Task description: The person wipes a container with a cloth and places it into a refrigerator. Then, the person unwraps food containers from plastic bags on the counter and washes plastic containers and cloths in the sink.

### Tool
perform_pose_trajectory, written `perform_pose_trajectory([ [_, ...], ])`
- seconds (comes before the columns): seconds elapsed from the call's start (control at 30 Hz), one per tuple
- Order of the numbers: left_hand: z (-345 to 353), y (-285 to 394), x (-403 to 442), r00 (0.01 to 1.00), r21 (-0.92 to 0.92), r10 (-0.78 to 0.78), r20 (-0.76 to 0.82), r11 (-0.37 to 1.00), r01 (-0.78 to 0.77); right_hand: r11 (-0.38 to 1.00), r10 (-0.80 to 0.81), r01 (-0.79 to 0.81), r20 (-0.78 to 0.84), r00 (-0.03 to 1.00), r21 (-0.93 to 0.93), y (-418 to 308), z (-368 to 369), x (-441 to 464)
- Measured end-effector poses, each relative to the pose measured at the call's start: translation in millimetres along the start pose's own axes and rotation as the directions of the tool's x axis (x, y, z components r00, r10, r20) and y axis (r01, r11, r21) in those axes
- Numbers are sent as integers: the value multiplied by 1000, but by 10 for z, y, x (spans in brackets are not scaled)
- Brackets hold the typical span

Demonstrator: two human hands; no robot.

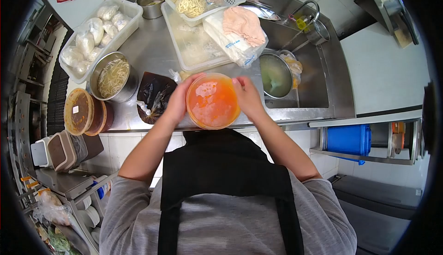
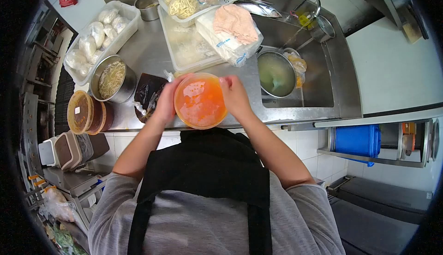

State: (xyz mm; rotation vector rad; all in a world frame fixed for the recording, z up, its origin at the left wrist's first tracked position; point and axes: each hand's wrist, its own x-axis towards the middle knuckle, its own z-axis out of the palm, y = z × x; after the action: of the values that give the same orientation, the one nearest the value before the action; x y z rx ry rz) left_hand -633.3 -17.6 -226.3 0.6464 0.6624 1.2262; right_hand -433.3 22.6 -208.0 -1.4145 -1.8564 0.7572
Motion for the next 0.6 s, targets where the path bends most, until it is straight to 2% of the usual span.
perform_pose_trajectory([
  [0.03,-15,116,93,996,-48,-88,24,995,89,957,209,-206,8,978,204,20,57,-110],
  [0.07,-19,190,170,976,-88,-192,99,976,201,831,403,-391,57,913,395,33,118,-174],
  [0.1,-10,189,209,975,-86,-195,104,975,204,831,405,-391,52,913,396,27,177,-184],
  [0.17,17,182,276,955,33,-253,153,967,251,845,426,-368,-72,902,388,8,256,-167],
  [0.2,26,168,252,959,-45,-241,147,967,250,845,425,-367,-74,902,389,6,238,-135],
  [0.27,41,141,171,970,-63,-214,115,973,222,988,150,-146,-121,981,43,1,219,-42],
  [0.4,-21,90,108,981,-123,-193,1,974,192,998,53,-51,-86,995,21,-26,210,31],
  [0.53,-7,51,62,986,-124,-165,-13,979,162,999,-44,45,-40,998,22,-17,189,102],
  [0.6,12,48,31,995,-96,-103,-8,990,102,996,-91,91,-32,995,2,4,192,161],
])
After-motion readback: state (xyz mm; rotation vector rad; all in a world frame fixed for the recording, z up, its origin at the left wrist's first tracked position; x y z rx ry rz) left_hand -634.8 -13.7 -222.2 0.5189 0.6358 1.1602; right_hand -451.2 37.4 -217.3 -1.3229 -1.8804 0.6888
